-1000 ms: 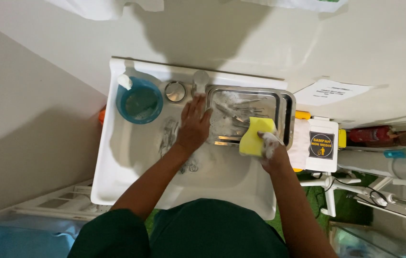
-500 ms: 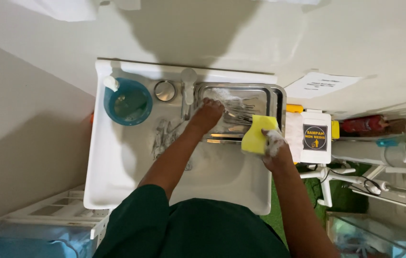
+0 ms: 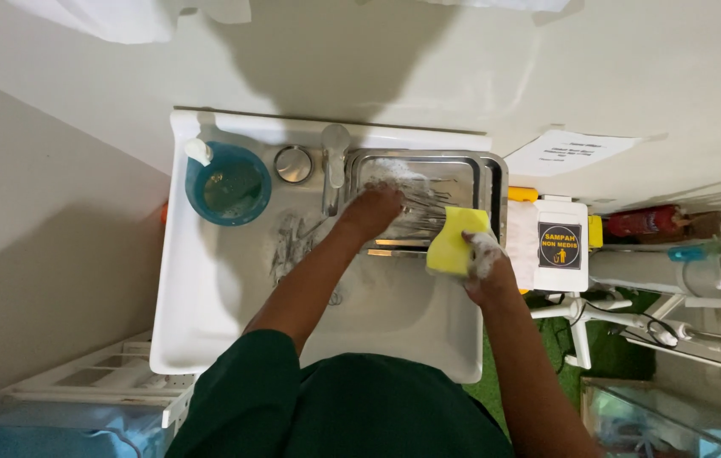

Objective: Scrubbing and cleaning dental instruments with a sponge and soapy water in a sink.

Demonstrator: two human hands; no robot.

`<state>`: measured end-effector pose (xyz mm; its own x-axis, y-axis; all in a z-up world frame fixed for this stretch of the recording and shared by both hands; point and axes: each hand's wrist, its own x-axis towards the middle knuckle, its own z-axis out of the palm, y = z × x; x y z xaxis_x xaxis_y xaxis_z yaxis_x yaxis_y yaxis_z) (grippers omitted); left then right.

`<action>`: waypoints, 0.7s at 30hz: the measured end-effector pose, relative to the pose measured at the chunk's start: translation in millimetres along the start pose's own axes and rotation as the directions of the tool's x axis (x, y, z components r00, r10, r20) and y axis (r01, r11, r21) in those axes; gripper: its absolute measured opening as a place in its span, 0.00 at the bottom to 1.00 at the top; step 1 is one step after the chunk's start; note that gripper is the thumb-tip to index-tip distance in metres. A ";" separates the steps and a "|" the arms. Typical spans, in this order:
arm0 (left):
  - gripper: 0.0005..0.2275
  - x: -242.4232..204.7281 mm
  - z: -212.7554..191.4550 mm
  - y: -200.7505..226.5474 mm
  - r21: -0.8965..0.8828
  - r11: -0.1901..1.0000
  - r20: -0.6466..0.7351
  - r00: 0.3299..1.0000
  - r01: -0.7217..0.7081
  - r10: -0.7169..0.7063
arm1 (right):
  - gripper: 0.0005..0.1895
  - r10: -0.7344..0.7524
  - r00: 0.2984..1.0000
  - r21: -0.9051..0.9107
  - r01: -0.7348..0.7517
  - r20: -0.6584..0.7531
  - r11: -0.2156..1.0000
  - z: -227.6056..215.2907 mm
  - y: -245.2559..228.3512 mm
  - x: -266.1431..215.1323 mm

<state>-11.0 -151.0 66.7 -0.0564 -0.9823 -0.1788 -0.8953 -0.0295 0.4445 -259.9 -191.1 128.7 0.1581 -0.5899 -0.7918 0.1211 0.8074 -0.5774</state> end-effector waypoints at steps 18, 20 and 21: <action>0.19 2.1 -12.7 11.6 -0.360 0.890 0.062 0.959 0.278 -0.275 | 0.23 -0.032 0.999 0.027 0.032 0.001 0.999 6.7 -11.1 -20.9; 0.18 1.0 -14.2 16.0 -0.388 0.877 0.055 0.956 0.285 -0.287 | 0.23 -0.042 0.998 0.055 0.039 0.056 0.998 -13.8 -1.9 2.6; 0.19 1.3 -15.8 17.2 -0.413 0.863 0.045 0.953 0.290 -0.299 | 0.23 -0.054 0.992 0.084 0.045 0.114 0.995 -23.0 2.1 15.2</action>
<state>-19.4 -155.7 88.0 0.1942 -0.9192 -0.3426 -0.6067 -0.3870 0.6944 -279.9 -198.3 110.8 0.2619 -0.6294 -0.7316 0.2102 0.7771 -0.5933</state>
